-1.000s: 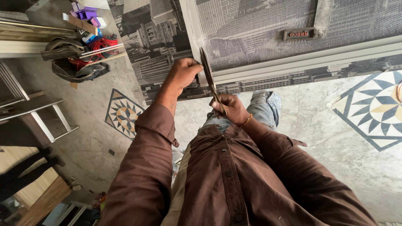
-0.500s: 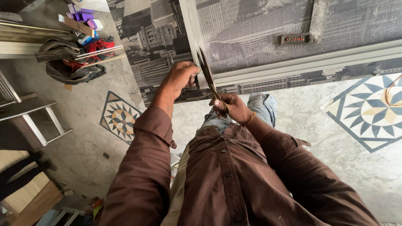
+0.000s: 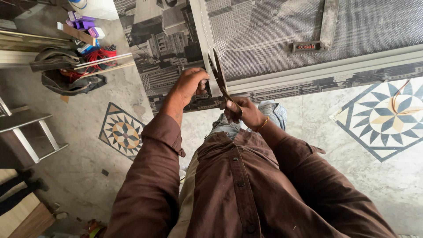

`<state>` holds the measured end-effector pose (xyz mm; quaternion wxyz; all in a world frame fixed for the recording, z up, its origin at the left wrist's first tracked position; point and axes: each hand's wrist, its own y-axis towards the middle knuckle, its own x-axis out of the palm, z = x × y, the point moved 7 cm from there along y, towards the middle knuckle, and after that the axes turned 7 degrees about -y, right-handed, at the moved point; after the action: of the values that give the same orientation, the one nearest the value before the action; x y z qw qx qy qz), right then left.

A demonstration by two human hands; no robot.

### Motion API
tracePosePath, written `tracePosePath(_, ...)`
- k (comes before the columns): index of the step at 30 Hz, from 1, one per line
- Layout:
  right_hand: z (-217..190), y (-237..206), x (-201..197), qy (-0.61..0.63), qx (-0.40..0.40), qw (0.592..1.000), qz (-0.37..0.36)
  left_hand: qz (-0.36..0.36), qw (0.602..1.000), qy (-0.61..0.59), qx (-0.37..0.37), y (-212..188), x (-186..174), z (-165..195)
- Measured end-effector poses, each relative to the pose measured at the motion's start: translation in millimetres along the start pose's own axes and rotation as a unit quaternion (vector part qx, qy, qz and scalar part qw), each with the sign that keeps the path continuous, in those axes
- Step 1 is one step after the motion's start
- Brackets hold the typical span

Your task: The person fits mesh into a window screen frame, using a flat blade tool to press the mesh edge into the frame channel while holding the frame steady. They trim excess mesh with scissors, press the mesh along the remaining sides, then lift and carry the finished screen frame across the workshop floor.

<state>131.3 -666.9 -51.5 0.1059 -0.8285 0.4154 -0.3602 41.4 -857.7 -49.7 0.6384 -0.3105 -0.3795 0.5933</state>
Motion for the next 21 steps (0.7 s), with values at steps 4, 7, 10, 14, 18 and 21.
tracePosePath(4,-11.1,8.5,0.3,0.002,-0.018,1.000,0.003,-0.004,1.000,0.003,-0.002,4.2,-4.8,-1.2)
tracePosePath(7,-16.1,13.7,0.7,-0.021,-0.010,1.000,0.016,-0.019,1.000,-0.001,0.001,9.3,-7.2,-3.0)
tracePosePath(10,-20.0,17.9,0.9,-0.047,0.002,0.998,0.032,-0.022,1.000,0.004,0.002,12.5,-8.9,-7.3)
tracePosePath(14,-27.8,21.2,3.0,-0.073,-0.012,0.997,0.034,-0.021,1.000,0.012,-0.003,16.1,-11.2,-10.0)
tracePosePath(18,-30.2,21.4,4.5,-0.068,0.004,0.997,0.036,-0.032,0.999,0.041,0.001,18.9,-11.8,-8.4)
tracePosePath(21,-31.8,21.0,5.0,-0.077,0.008,0.996,0.051,-0.028,0.998,0.051,-0.005,20.2,-12.4,-8.9)
